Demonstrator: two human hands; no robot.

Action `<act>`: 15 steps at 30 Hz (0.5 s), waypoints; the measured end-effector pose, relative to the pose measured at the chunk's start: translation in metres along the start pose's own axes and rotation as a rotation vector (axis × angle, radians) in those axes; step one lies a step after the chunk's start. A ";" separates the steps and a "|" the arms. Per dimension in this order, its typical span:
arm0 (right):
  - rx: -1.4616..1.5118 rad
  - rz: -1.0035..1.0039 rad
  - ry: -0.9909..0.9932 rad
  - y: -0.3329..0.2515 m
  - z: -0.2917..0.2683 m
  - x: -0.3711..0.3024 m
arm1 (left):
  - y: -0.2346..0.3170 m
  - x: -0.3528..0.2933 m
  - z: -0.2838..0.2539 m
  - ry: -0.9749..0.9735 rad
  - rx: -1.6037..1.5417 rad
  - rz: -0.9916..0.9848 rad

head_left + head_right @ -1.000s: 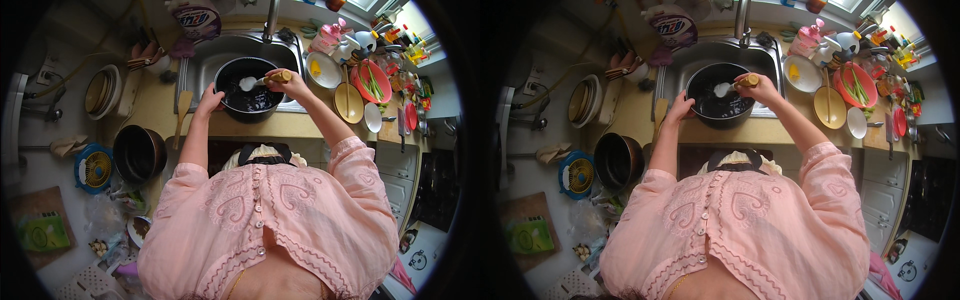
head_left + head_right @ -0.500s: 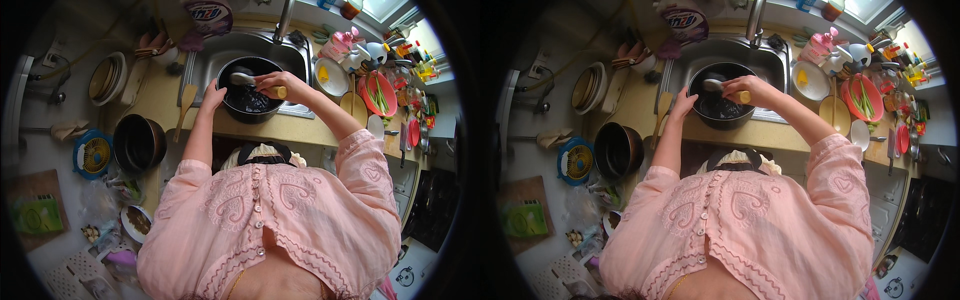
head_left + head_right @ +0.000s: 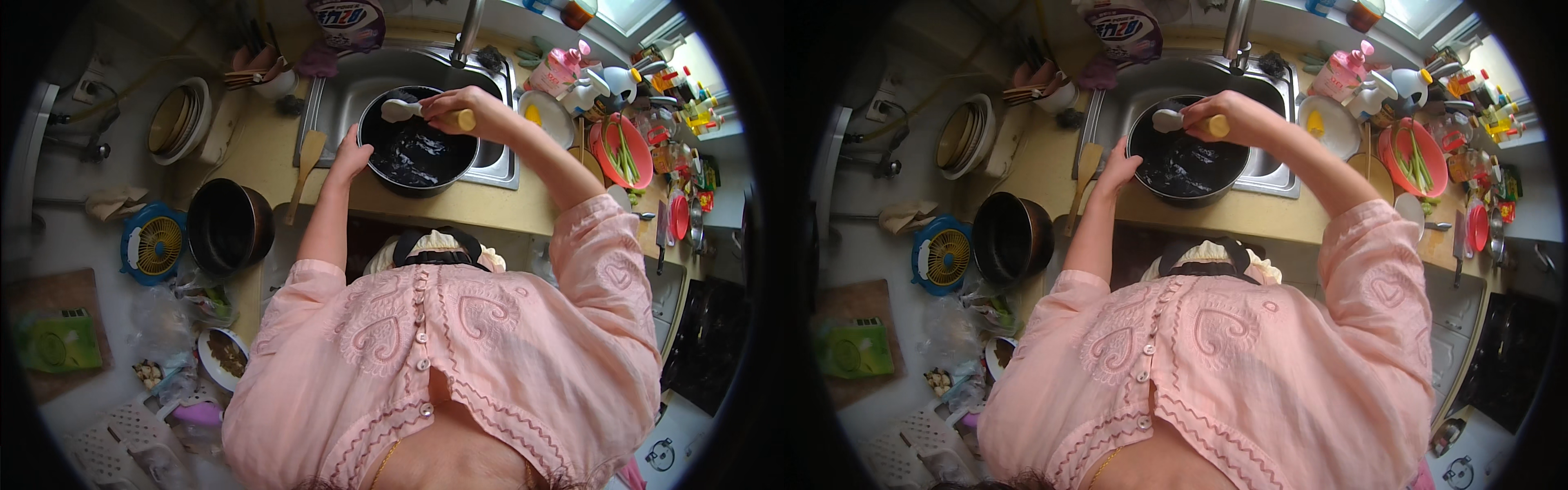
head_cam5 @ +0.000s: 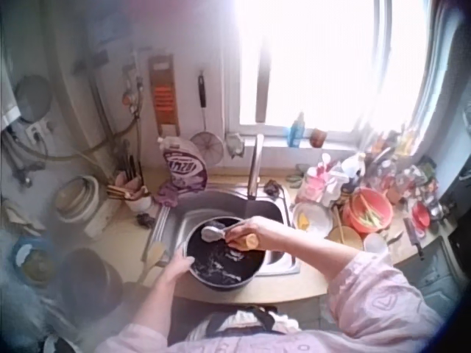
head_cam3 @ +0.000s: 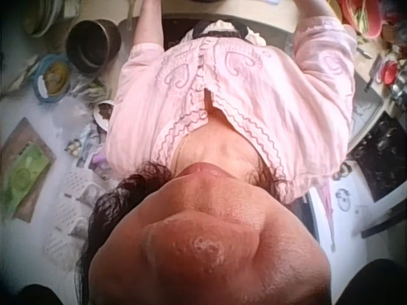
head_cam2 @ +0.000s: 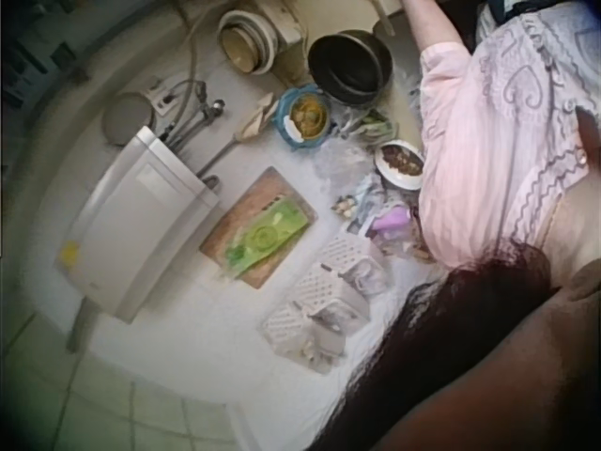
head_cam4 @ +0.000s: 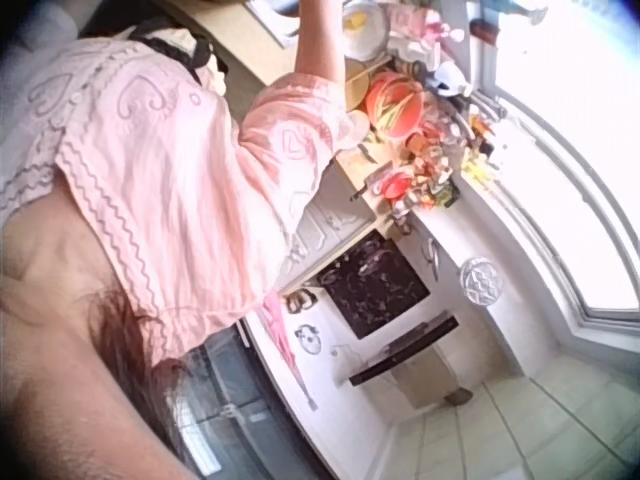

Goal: The person washes a black pot and a white ladle in the sink using a sponge and running water. They then place the pot on the stove and wash a small bowl and a plate with food residue, rinsing them thoroughly before setting them aside.

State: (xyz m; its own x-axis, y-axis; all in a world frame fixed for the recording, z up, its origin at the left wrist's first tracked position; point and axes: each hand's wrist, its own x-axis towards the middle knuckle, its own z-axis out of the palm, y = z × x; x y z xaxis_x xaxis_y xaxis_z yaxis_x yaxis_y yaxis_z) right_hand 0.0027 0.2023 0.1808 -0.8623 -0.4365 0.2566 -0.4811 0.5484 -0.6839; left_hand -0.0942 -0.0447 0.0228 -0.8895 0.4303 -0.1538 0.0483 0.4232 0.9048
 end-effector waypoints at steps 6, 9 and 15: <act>-0.044 0.343 0.072 0.007 -0.015 -0.050 | 0.001 0.000 0.001 -0.021 -0.044 -0.011; 0.067 0.423 -0.017 -0.006 0.007 -0.057 | 0.011 -0.008 0.002 -0.001 -0.089 -0.025; 0.069 0.299 0.292 0.041 0.040 -0.053 | -0.001 -0.007 0.005 -0.024 -0.154 0.074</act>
State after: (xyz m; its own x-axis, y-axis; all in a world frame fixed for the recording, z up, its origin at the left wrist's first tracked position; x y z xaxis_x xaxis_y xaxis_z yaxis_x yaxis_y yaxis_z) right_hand 0.0348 0.2188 0.1121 -0.9756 -0.0391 0.2160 -0.1996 0.5670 -0.7992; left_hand -0.0863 -0.0445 0.0207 -0.8748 0.4756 -0.0923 0.0412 0.2630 0.9639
